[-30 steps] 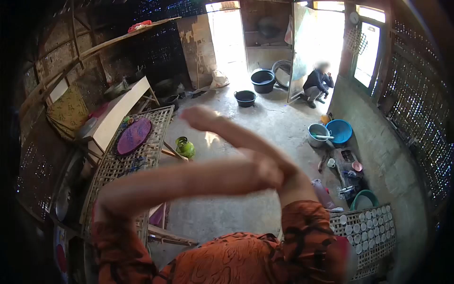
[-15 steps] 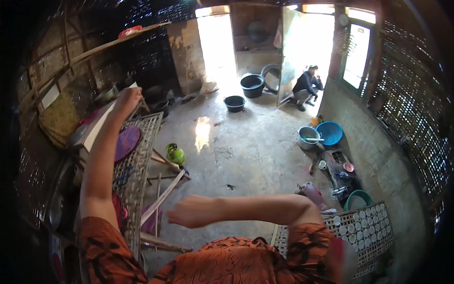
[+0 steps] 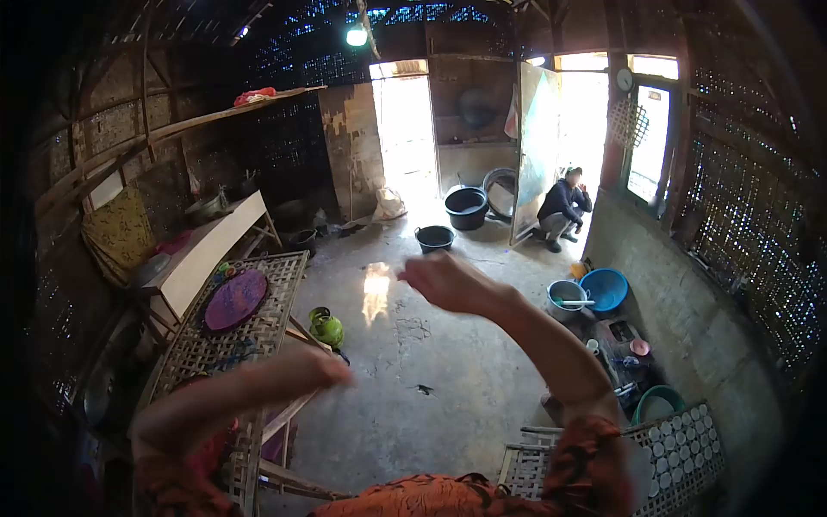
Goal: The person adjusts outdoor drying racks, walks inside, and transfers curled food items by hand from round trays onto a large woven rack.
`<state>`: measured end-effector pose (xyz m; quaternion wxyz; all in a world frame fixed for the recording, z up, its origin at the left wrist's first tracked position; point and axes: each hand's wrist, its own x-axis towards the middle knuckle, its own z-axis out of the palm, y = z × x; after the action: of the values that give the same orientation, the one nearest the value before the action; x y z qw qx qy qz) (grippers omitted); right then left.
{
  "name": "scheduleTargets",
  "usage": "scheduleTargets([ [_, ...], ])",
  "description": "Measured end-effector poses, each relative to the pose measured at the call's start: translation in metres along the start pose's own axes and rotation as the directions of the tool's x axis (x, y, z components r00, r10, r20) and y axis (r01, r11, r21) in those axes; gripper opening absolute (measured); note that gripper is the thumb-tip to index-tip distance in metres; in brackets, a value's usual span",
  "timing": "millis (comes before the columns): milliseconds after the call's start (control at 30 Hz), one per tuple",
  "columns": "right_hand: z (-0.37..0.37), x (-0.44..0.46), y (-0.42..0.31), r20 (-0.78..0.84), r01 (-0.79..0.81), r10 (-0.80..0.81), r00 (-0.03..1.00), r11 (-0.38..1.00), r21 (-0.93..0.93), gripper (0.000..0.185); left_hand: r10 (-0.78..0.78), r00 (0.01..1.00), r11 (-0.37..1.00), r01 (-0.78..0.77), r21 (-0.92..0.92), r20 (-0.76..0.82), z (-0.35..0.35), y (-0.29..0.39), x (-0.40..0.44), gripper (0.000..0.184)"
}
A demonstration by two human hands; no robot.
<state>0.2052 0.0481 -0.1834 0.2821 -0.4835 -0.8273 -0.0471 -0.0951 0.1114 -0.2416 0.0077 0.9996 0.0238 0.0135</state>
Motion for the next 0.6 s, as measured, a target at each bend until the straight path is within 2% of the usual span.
scheduleTargets([
  [33,0.000,-0.021,-0.007,-0.018,0.074,-0.072,0.997,0.987,0.142,0.023,-0.250,0.968,0.968,0.250,-0.022,0.007,-0.035,-0.013,-0.018,0.022],
  [67,-0.010,-0.042,-0.031,0.113,0.006,-0.020,0.993,0.993,0.120,0.022,-0.527,0.847,0.849,0.528,-0.001,0.074,-0.059,-0.032,-0.031,0.016],
  [100,-0.020,-0.056,-0.059,0.250,0.009,-0.043,0.967,0.991,0.133,0.020,-0.285,0.945,0.873,0.326,0.364,-0.162,-0.038,-0.115,-0.071,0.007],
  [133,-0.005,-0.071,-0.066,0.268,0.095,-0.131,0.954,0.985,0.146,0.020,-0.420,0.867,0.756,0.497,0.426,-0.266,-0.054,-0.139,-0.088,0.007],
  [167,0.008,-0.078,-0.081,0.260,0.126,-0.206,0.944,0.948,0.292,0.022,-0.498,0.811,0.700,0.585,0.410,-0.308,-0.059,-0.196,-0.112,0.012],
  [200,0.020,-0.081,-0.096,0.353,0.103,-0.219,0.909,0.942,0.319,0.024,-0.685,0.640,0.581,0.768,0.268,-0.349,-0.080,-0.212,-0.124,0.012],
  [233,0.029,-0.077,-0.114,0.390,0.110,-0.254,0.885,0.928,0.355,0.025,-0.458,0.794,0.453,0.596,0.663,-0.400,-0.098,-0.232,-0.137,0.014],
  [267,0.043,-0.072,-0.124,0.406,0.154,-0.305,0.861,0.919,0.363,0.025,-0.539,0.564,0.537,0.802,0.261,-0.625,-0.110,-0.242,-0.133,0.013],
  [300,0.060,-0.065,-0.132,0.416,0.201,-0.355,0.837,0.907,0.370,0.025,-0.535,0.512,0.589,0.796,0.137,-0.672,-0.129,-0.223,-0.118,0.012],
  [333,0.078,-0.055,-0.140,0.425,0.194,-0.362,0.830,0.901,0.388,0.026,-0.496,0.492,0.584,0.799,0.146,-0.715,-0.132,-0.251,-0.110,0.010],
  [367,0.099,-0.042,-0.146,0.435,0.185,-0.365,0.823,0.896,0.403,0.027,-0.374,0.469,0.659,0.741,0.126,-0.800,-0.130,-0.257,-0.088,0.009],
  [400,0.115,-0.025,-0.152,0.459,0.174,-0.353,0.815,0.906,0.386,0.027,-0.479,0.511,0.624,0.770,0.133,-0.714,-0.147,-0.196,-0.044,0.010],
  [433,0.131,-0.007,-0.155,0.484,0.162,-0.336,0.808,0.917,0.365,0.027,-0.426,0.581,0.784,0.620,0.038,-0.694,-0.142,-0.206,-0.012,0.012],
  [500,0.170,0.025,-0.143,0.184,0.307,-0.452,0.873,0.801,0.514,0.025,-0.352,0.711,0.909,0.416,-0.040,-0.608,-0.133,-0.176,0.067,0.013],
  [533,0.181,0.045,-0.137,0.202,0.288,-0.415,0.887,0.840,0.460,0.023,-0.274,0.761,0.951,0.304,-0.050,-0.588,-0.117,-0.162,0.101,0.010],
  [567,0.189,0.063,-0.130,0.218,0.268,-0.376,0.901,0.875,0.403,0.022,-0.330,0.801,0.931,0.362,-0.035,-0.500,-0.117,-0.083,0.119,0.010],
  [600,0.200,0.075,-0.118,-0.072,0.399,-0.413,0.908,0.798,0.452,0.022,0.036,0.769,0.998,-0.056,-0.012,-0.639,-0.077,-0.071,0.145,0.009],
])
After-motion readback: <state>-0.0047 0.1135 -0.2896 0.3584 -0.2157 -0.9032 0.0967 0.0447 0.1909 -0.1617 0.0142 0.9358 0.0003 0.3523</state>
